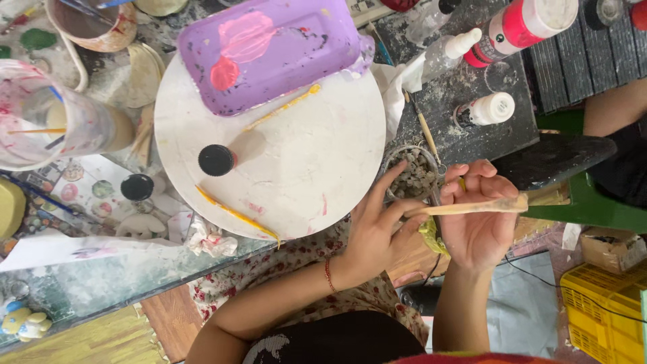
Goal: The person mixes a gray paste-like substance in a small container using a wooden stick. They briefly add water from a plastic cup and continue stirring the mixture.
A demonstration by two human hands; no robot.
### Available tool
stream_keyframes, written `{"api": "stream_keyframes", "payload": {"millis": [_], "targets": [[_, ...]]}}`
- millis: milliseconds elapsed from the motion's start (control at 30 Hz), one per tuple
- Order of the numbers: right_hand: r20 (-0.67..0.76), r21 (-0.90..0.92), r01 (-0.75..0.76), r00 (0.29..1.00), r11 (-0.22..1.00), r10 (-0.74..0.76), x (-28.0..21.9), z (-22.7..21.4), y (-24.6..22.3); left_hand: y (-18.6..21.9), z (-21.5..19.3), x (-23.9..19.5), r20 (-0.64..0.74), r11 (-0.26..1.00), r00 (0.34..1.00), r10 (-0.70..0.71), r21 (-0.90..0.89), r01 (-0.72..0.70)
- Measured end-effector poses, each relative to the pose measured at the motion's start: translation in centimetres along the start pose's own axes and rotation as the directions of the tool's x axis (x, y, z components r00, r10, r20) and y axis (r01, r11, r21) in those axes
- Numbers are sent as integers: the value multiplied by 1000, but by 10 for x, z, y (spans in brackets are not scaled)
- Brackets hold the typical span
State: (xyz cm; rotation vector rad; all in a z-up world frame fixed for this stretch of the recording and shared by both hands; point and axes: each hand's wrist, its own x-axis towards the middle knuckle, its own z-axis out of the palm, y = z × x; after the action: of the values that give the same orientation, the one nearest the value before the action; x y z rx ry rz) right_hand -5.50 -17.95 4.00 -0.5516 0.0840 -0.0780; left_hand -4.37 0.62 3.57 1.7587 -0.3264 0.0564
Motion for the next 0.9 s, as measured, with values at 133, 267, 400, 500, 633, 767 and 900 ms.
{"api": "stream_keyframes", "payload": {"millis": [133, 267, 400, 500, 633, 767, 900], "targets": [[-19, -277, 98, 994, 956, -108, -3, 13, 12, 2, -2, 1, -17, 999, 999, -34, -37, 33], [43, -596, 190, 978, 780, -205, -15, 24, 23, -2, -3, 1, -18, 999, 999, 49, 23, -49], [191, -836, 331, 923, 438, -334, -16, 21, 11, -14, 6, 10, 33, 992, 997, 69, 107, -73], [138, -971, 196, 926, 134, -351, -13, 13, -1, -25, 19, 21, -14, 967, 995, 99, 236, -93], [34, -949, 155, 917, 275, -397, -10, 26, -6, -24, 22, 21, 145, 955, 989, 35, 285, -76], [25, -928, 165, 922, 333, -386, -17, 60, -6, -2, -3, -5, 28, 947, 956, 293, 125, -294], [86, -970, 130, 973, 204, -212, -34, 79, 16, 17, -75, -41, 68, 939, 940, 334, 67, -339]]}}
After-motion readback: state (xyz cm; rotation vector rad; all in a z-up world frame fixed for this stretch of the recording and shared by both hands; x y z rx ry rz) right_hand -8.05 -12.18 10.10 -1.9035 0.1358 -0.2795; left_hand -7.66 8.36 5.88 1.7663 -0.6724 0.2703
